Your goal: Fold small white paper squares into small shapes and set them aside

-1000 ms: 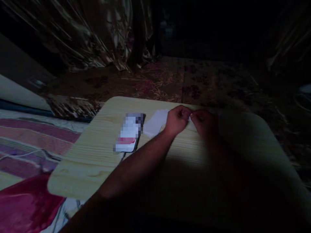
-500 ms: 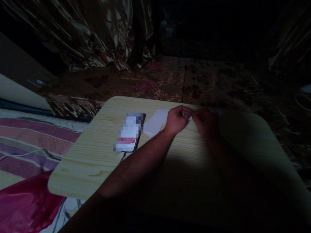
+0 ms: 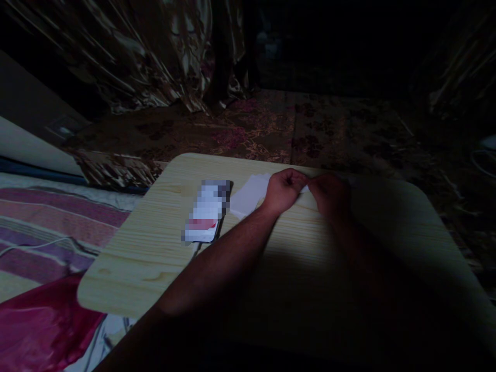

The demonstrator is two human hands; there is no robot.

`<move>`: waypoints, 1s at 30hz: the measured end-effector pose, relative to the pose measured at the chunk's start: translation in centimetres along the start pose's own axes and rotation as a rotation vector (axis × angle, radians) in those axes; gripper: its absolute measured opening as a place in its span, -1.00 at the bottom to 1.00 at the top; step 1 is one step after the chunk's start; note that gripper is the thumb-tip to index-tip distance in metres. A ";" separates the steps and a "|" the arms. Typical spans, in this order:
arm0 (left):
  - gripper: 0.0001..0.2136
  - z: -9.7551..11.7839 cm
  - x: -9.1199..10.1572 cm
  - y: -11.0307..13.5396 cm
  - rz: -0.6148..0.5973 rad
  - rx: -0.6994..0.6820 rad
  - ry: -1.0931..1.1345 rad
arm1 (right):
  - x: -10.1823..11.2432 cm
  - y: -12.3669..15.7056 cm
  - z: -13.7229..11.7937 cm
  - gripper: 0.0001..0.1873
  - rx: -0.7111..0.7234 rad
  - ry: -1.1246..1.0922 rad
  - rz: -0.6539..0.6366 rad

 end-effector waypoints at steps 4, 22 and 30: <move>-0.78 0.2 -0.6 0.0 -0.070 -0.026 -0.016 | 0.1 -0.2 1.0 -0.84 -0.060 -0.033 0.035; -0.83 1.2 -0.3 0.4 -0.017 -0.111 -0.222 | -0.2 -0.4 1.2 -0.83 -0.114 -0.134 0.014; -0.83 1.1 -0.3 0.3 -0.020 -0.102 -0.199 | 0.0 -0.4 0.7 -0.85 -0.090 -0.082 0.001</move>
Point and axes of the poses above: each hand's wrist, its own y-axis away from the middle knuckle, its own x-axis out of the back of the hand, z = x × y, the point moved 7 cm from there along -y, towards the middle knuckle, and after that the axes turned 6 degrees about x, right-handed, at the moved point
